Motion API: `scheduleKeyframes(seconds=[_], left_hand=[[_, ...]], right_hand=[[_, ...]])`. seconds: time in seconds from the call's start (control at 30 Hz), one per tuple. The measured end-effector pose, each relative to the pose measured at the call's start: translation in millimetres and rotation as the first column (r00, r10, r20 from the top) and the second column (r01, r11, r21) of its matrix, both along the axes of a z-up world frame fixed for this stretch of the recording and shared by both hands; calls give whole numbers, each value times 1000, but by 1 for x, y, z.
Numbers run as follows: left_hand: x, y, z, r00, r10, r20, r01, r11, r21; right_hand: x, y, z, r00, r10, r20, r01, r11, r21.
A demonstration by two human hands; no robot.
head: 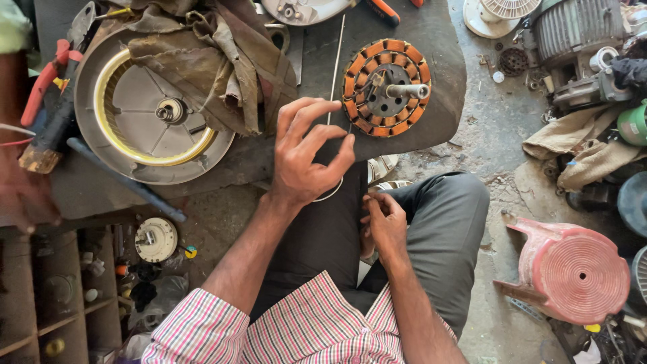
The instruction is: The person disassembles a small electric motor by removing the end cap and rotor. They then use pliers to adjust components and connect red wires to the stator windings.
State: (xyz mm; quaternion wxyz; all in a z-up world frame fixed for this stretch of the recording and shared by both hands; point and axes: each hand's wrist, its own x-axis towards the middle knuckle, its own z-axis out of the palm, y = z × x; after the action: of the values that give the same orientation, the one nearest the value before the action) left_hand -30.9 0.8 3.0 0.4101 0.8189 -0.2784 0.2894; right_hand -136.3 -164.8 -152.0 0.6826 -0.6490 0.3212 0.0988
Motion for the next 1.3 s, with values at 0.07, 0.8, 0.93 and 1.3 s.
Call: scheduleKeyframes(seconds=[0.07, 0.8, 0.93, 1.3], left_hand=[[-2, 0, 0, 1000, 13, -14, -13, 1000, -3], [-6, 2, -6, 998, 12, -61, -18, 995, -97], [-4, 2, -6, 1000, 9, -19, -10, 998, -58], [-8, 2, 0, 1000, 13, 6, -13, 999, -35]], right_hand=[[0, 0, 1, 1000, 0, 8, 0, 1000, 5], [0, 1, -4, 1000, -5, 28, 5, 1000, 12], [-2, 0, -7, 999, 0, 39, -1, 1000, 4], [2, 17, 39, 940, 28, 340, 75, 955, -285]])
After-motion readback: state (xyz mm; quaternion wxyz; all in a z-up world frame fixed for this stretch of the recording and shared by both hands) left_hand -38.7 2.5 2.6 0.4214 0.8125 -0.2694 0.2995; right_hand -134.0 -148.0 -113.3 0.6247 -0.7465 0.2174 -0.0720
